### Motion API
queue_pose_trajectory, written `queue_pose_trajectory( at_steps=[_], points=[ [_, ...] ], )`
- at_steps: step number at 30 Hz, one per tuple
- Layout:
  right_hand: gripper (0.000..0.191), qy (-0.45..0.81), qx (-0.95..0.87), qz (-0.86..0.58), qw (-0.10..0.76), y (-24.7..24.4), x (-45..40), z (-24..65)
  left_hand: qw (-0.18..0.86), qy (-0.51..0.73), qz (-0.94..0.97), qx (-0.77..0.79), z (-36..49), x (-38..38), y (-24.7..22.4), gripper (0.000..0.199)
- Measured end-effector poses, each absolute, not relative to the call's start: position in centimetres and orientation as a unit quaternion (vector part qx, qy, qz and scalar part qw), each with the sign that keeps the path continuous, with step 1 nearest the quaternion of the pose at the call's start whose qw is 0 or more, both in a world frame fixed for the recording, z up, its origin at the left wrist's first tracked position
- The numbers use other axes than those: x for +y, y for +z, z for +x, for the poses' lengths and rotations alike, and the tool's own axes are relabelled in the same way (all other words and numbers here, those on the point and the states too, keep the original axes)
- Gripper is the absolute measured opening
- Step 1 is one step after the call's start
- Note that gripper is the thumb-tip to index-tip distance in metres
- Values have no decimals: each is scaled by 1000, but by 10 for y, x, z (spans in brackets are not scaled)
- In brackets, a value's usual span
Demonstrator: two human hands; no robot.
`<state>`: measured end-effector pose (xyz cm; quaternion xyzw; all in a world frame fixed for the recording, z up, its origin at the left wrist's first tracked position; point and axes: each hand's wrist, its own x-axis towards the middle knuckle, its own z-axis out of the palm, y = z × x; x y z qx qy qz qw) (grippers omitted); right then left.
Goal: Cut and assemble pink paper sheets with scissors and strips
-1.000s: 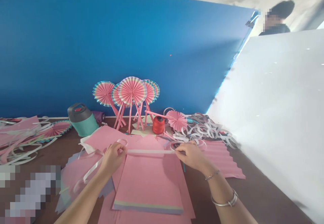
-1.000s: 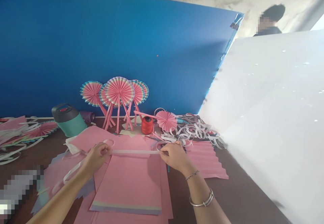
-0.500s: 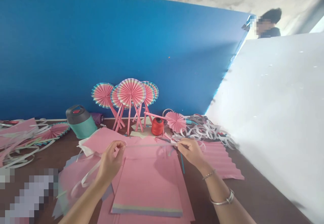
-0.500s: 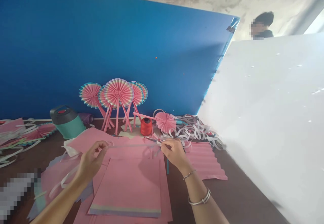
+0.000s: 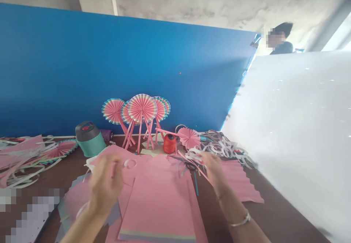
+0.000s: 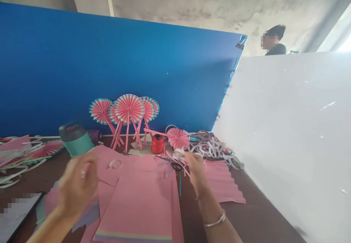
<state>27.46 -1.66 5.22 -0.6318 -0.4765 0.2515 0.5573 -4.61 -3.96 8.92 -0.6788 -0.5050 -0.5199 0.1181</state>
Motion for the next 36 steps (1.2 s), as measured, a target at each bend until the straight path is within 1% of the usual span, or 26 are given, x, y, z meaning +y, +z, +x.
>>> queue_pose_trajectory(
  at_steps=[2, 3, 4, 7, 9, 10, 12, 14, 15, 16, 17, 18, 19, 21, 23, 26, 27, 28, 31, 33, 36],
  points=[
    [31, 225, -472, -641, 563, 49, -14, 293, 162, -532, -626, -547, -58, -37, 103, 11],
    [34, 208, -468, -647, 565, 46, -12, 300, 154, -512, -652, -537, -63, -35, 110, 11],
    [37, 161, -486, -664, 544, 43, -11, 305, 142, -489, -689, -515, -66, -34, 117, 12],
    [38, -10, -535, -722, 438, 31, -5, 305, 118, -447, -754, -467, -67, -31, 134, 16],
    [52, -86, -526, -741, 408, 26, -2, 296, 102, -421, -778, -456, -63, -32, 142, 17],
    [58, -93, -526, -736, 416, 25, -3, 291, 97, -412, -787, -449, -60, -33, 146, 17],
    [63, -32, -558, -689, 461, 27, -6, 279, 92, -404, -802, -431, -54, -36, 152, 16],
    [57, 127, -606, -596, 511, 33, -13, 268, 88, -400, -812, -417, -48, -38, 156, 16],
    [51, 239, -630, -537, 508, 37, -17, 263, 84, -398, -814, -414, -45, -39, 158, 16],
    [49, 337, -636, -475, 507, 40, -20, 259, 80, -395, -816, -415, -43, -39, 159, 16],
    [52, 409, -631, -427, 502, 44, -23, 256, 76, -393, -815, -419, -41, -39, 159, 16],
    [56, 460, -626, -393, 492, 46, -26, 253, 71, -389, -814, -425, -40, -39, 159, 16],
    [57, 481, -625, -379, 485, 48, -28, 251, 65, -385, -814, -431, -39, -38, 158, 17],
    [50, 456, -640, -398, 472, 50, -30, 248, 54, -374, -815, -439, -39, -36, 156, 17],
    [40, 387, -673, -430, 460, 49, -31, 245, 45, -365, -819, -441, -40, -34, 153, 18],
    [44, 311, -717, -439, 444, 43, -31, 239, 37, -355, -825, -439, -40, -32, 152, 18],
    [42, 295, -723, -439, 443, 40, -30, 236, 36, -352, -826, -438, -40, -32, 152, 19],
    [36, 282, -724, -444, 447, 38, -29, 234, 34, -350, -828, -438, -40, -32, 152, 19],
    [14, 270, -713, -461, 454, 33, -25, 231, 31, -343, -825, -447, -41, -32, 154, 19],
    [12, 283, -709, -467, 447, 34, -23, 232, 22, -341, -819, -462, -42, -32, 153, 19],
    [18, 333, -691, -485, 420, 41, -23, 237, -25, -339, -790, -509, -46, -26, 142, 17]
  ],
)
